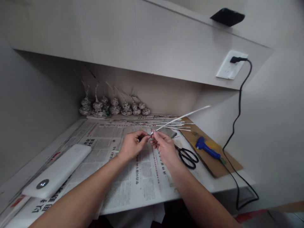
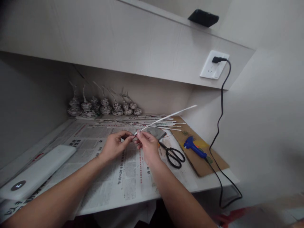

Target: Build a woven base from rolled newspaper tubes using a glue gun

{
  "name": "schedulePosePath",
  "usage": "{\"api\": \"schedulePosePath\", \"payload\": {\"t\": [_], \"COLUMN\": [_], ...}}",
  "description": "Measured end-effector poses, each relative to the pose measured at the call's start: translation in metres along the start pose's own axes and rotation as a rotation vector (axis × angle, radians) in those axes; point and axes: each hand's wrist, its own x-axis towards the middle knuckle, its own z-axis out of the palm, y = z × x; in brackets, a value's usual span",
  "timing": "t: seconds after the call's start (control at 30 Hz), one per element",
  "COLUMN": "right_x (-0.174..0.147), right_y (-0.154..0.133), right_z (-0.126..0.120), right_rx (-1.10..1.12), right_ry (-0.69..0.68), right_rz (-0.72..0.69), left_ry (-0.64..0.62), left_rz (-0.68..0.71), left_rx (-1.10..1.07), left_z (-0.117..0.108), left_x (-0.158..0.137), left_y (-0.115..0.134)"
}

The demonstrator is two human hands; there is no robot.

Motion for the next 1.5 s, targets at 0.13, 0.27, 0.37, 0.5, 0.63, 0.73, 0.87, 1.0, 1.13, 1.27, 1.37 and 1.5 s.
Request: {"api": "schedulePosePath", "payload": {"t": [0.13, 0.27, 0.37, 0.5, 0.63, 0.73, 0.87, 1.0, 1.13, 1.27, 1.37, 1.5], "right_x": [-0.002, -0.002, 0.000, 0.001, 0.003, 0.004, 0.007, 0.007, 0.005, 0.005, 0.008, 0.009], "right_y": [0.002, 0.003, 0.002, -0.001, -0.003, -0.003, -0.003, -0.004, -0.006, -0.008, -0.007, -0.006], "right_z": [-0.004, -0.006, -0.006, -0.003, -0.003, -0.003, -0.003, -0.005, -0.007, -0.007, -0.008, -0.010], "right_rx": [0.003, -0.001, 0.033, 0.086, 0.114, 0.115, 0.119, 0.105, 0.102, 0.106, 0.086, 0.074], "right_ry": [-0.048, -0.005, -0.009, -0.016, 0.009, 0.029, 0.076, 0.064, -0.007, 0.008, 0.054, 0.079], "right_rz": [0.080, 0.096, 0.073, 0.044, 0.038, 0.048, 0.045, 0.077, 0.104, 0.080, 0.049, 0.067], "left_ry": [0.009, -0.055, -0.138, -0.224, -0.237, -0.255, -0.252, -0.265, -0.300, -0.368, -0.427, -0.469], "left_rz": [-0.068, -0.159, -0.208, -0.175, -0.154, -0.159, -0.170, -0.185, -0.213, -0.230, -0.249, -0.284], "left_rx": [-0.125, -0.296, -0.365, -0.366, -0.350, -0.330, -0.334, -0.348, -0.404, -0.479, -0.495, -0.480], "left_z": [-0.002, -0.002, -0.001, 0.000, -0.001, -0.001, 0.001, 0.000, -0.002, -0.001, 0.001, 0.002], "left_x": [0.004, 0.006, 0.006, 0.006, 0.006, 0.006, 0.005, 0.005, 0.006, 0.005, 0.004, 0.004], "left_y": [0.000, 0.001, -0.001, -0.002, 0.000, 0.002, 0.002, 0.004, 0.005, 0.000, -0.004, -0.004]}}
